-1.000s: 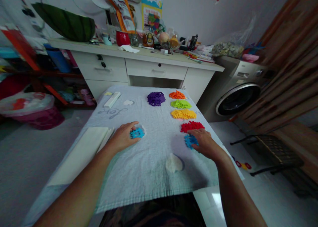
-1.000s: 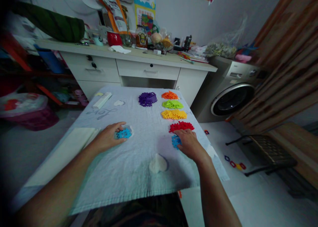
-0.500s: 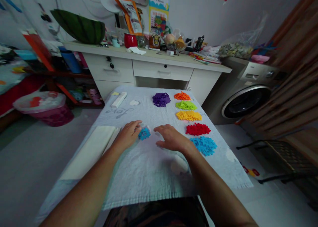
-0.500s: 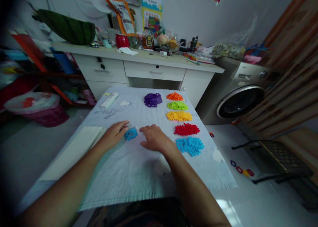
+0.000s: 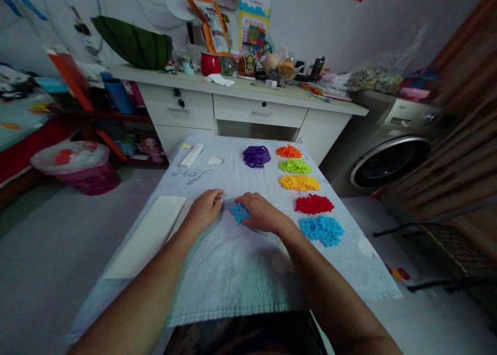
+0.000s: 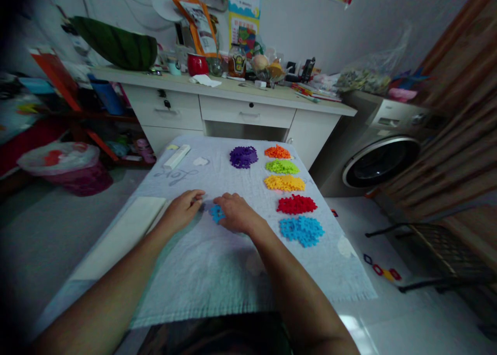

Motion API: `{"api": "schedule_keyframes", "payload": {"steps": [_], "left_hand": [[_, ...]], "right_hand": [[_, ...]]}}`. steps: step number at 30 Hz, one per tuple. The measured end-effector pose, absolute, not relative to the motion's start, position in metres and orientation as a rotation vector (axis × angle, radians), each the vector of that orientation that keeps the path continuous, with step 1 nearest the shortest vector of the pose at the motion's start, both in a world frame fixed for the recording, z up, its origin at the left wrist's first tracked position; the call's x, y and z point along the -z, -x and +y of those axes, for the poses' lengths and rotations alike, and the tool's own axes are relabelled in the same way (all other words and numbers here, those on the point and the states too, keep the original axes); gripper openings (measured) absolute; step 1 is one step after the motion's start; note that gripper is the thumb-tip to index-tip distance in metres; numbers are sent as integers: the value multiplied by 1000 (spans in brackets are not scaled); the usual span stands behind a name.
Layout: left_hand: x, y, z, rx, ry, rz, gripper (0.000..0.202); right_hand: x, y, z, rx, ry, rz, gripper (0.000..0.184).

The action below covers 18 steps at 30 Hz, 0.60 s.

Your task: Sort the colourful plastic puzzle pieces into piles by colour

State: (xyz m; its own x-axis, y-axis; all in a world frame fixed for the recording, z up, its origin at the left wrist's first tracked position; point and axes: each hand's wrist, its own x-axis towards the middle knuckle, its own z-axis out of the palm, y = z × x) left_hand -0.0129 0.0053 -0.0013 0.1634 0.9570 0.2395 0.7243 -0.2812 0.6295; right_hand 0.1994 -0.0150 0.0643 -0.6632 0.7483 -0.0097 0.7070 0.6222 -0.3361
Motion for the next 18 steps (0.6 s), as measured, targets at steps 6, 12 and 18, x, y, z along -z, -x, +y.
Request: {"api": "schedule_keyframes", "payload": {"steps": [6,12,18], "left_hand": [[9,15,6,-857,-2066,1589,35],[8,14,5,-845,-2082,1585,35],[-1,11,1,-797,-2081,1582,34]], "right_hand": [[-88,-278,-54,-486,1460,-2585,55],[-91,-337,-84,-270,1832,-2429,54],[-82,-345,-92,-230,2000,-2371,58]]}}
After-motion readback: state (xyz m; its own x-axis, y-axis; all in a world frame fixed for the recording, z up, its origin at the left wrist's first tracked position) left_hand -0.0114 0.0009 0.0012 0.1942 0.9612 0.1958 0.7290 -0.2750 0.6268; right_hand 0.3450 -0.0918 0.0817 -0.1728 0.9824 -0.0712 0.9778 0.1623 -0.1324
